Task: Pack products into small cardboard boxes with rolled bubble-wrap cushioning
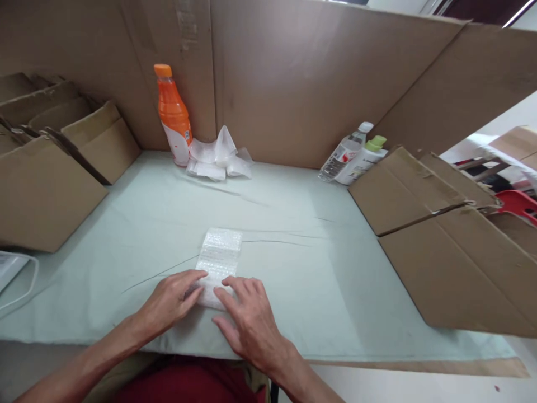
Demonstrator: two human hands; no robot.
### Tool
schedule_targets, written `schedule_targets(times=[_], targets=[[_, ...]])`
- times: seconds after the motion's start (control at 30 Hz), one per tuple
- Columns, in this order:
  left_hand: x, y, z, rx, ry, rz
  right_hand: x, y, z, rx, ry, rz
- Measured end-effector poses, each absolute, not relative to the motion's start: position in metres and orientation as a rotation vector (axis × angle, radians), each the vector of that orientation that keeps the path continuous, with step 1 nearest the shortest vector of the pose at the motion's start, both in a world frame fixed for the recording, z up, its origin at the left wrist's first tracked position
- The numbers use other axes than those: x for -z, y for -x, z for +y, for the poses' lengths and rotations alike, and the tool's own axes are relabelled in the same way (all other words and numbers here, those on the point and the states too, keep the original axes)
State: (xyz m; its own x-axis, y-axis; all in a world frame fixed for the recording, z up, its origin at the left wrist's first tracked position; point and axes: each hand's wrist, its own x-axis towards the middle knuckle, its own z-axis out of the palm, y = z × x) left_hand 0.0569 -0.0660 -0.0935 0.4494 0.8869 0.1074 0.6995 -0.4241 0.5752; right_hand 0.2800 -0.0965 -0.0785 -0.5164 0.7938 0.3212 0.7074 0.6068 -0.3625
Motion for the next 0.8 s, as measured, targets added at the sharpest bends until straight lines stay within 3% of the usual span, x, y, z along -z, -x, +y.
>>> schedule_targets(times=[0.13, 0.33, 0.57, 0.7, 0.8], targets=[[0.094, -0.057, -0.067, -0.754, -2.394, 1.346, 0.087, -0.272, -0.09, -0.257, 1.22, -2.494], [0.087, -0.042, -0.087, -0.707, -2.339, 1.101, 0.089, -0.282, -0.093, -0.683, 1.278, -2.295], [0.1, -0.061, -0.062, -0.689, -2.265, 1.415, 0.08, -0.278, -0.101, -0.221, 1.259, -2.471], [0.098, -0.058, -0.069, -0.918, -1.662, 1.493, 0.093, -0.274, -0.083, -0.367, 1.313, -2.391], [0.092, -0.059, -0.092, -1.001, -1.02, 1.324, 0.096, -0.274, -0.077, -0.703, 1.414, -2.052]])
